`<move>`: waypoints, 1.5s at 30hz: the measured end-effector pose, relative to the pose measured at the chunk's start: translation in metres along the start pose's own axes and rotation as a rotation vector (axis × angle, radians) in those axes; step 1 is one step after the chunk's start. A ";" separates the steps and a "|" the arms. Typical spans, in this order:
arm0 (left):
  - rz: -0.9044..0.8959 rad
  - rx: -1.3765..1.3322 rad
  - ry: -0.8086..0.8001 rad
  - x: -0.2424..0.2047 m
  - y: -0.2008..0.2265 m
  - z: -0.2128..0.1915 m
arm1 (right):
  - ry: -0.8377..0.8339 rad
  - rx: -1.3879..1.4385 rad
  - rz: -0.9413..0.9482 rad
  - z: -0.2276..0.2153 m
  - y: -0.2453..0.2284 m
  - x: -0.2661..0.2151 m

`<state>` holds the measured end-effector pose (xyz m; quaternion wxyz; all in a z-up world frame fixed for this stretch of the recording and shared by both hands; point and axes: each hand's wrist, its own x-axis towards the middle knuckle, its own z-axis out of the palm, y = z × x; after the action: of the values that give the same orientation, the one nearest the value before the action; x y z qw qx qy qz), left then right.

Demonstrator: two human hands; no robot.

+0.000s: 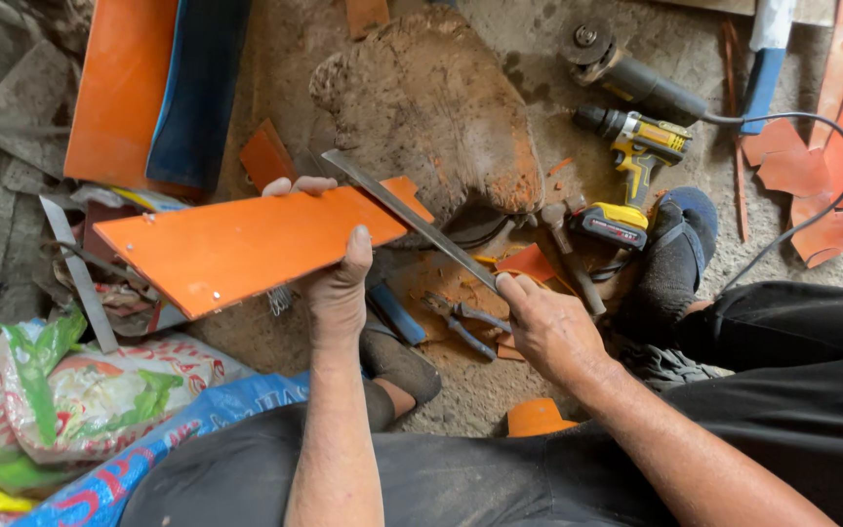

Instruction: The person assembles two orange plastic pieces using a yellow rope, then uses an angle grinder to smooth the edges of the assembled piece and a separate smaller orange piece.

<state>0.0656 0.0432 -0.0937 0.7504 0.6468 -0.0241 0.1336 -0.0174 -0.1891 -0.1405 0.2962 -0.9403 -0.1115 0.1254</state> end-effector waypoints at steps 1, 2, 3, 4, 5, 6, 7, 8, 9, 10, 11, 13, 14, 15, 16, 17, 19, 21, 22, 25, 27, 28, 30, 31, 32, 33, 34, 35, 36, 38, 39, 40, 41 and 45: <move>0.010 -0.001 -0.011 0.003 -0.001 0.002 | 0.037 0.022 -0.012 -0.001 0.001 0.002; 0.020 -0.003 -0.023 0.007 -0.003 0.002 | 0.073 0.043 -0.025 -0.001 0.002 0.003; 0.014 0.001 -0.023 0.004 -0.003 0.002 | 0.090 0.069 -0.035 0.000 0.001 -0.001; 0.009 -0.005 -0.009 0.001 -0.005 0.002 | 0.078 0.053 -0.028 0.001 0.001 -0.003; 0.013 -0.008 0.003 0.001 -0.005 0.001 | 0.075 0.040 -0.029 0.002 0.001 -0.004; 0.017 -0.011 0.015 0.000 -0.005 0.000 | 0.071 0.026 -0.029 0.003 0.002 -0.003; 0.018 0.028 0.001 -0.002 -0.004 -0.001 | 0.075 0.046 -0.041 0.004 0.001 -0.005; 0.019 0.066 -0.013 -0.005 -0.001 -0.001 | 0.080 0.066 -0.053 0.004 0.000 -0.007; 0.036 0.080 -0.041 0.002 -0.003 0.001 | 0.108 0.076 -0.066 0.002 0.004 0.001; 0.053 0.093 -0.069 0.011 -0.005 0.002 | 0.130 0.065 -0.058 0.002 0.004 0.005; 0.046 0.103 -0.071 0.006 -0.003 0.001 | 0.118 0.059 -0.058 0.002 0.004 0.001; 0.016 0.084 -0.046 -0.003 0.000 0.000 | 0.071 0.042 -0.033 0.005 0.004 -0.005; -0.007 0.055 -0.019 -0.007 0.001 0.001 | 0.037 0.032 -0.009 0.006 0.004 -0.007; -0.012 0.017 -0.007 0.000 0.000 0.003 | 0.026 0.016 0.015 0.006 0.006 -0.002; -0.024 -0.022 -0.008 -0.001 0.003 0.005 | 0.018 0.011 0.010 0.005 0.004 -0.005; -0.033 -0.066 -0.018 0.003 0.003 0.008 | 0.018 0.002 0.010 0.005 0.005 -0.003; -0.034 -0.071 -0.022 0.003 0.002 0.009 | 0.032 0.000 0.003 0.005 0.006 -0.003; -0.013 -0.012 -0.016 0.000 0.001 0.003 | 0.072 0.016 -0.007 0.008 0.006 -0.005; -0.001 0.008 -0.017 -0.002 0.000 0.001 | 0.050 0.021 -0.004 0.008 0.008 -0.005; 0.062 0.001 -0.036 0.010 -0.007 0.001 | 0.083 0.062 0.014 0.003 0.010 0.001; 0.085 0.008 -0.005 0.006 -0.014 -0.001 | 0.136 0.126 0.012 0.002 0.007 -0.005; 0.065 0.044 0.004 0.001 -0.018 -0.003 | 0.132 0.119 0.008 0.003 0.008 -0.007; 0.026 0.125 0.028 -0.010 -0.023 -0.008 | 0.119 0.113 -0.008 0.005 0.006 -0.011; -0.014 0.122 0.025 -0.005 -0.025 -0.009 | 0.108 0.096 -0.015 0.006 0.005 -0.006; -0.054 0.119 0.023 0.000 -0.027 -0.007 | 0.098 0.080 -0.021 0.006 0.005 -0.001; -0.111 0.119 0.024 -0.003 -0.026 -0.006 | 0.071 0.066 -0.019 0.006 0.004 -0.004; -0.053 0.162 0.008 -0.007 -0.024 -0.006 | 0.080 0.086 -0.028 0.006 0.002 -0.008; 0.020 0.196 -0.015 -0.004 -0.023 -0.005 | 0.105 0.098 -0.040 0.006 0.002 -0.005; 0.093 0.228 -0.038 0.000 -0.022 -0.004 | 0.130 0.110 -0.052 0.005 0.001 -0.002; 0.071 0.155 -0.046 0.003 -0.020 -0.003 | 0.152 0.102 -0.056 0.004 0.003 0.002; 0.033 0.123 -0.048 -0.003 -0.019 -0.006 | 0.140 0.107 -0.043 0.006 0.001 -0.004; 0.009 0.090 -0.016 -0.009 -0.019 -0.006 | 0.132 0.108 -0.045 0.008 0.001 -0.011; 0.011 0.055 0.010 -0.005 -0.021 -0.005 | 0.145 0.105 -0.060 0.009 0.004 -0.007; 0.044 0.087 0.035 0.005 -0.025 -0.005 | -0.028 0.025 0.109 0.012 0.012 -0.002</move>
<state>0.0757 0.0454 -0.1179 0.7189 0.6756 -0.0195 0.1621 -0.0215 -0.1931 -0.1563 0.2989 -0.9394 -0.0627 0.1557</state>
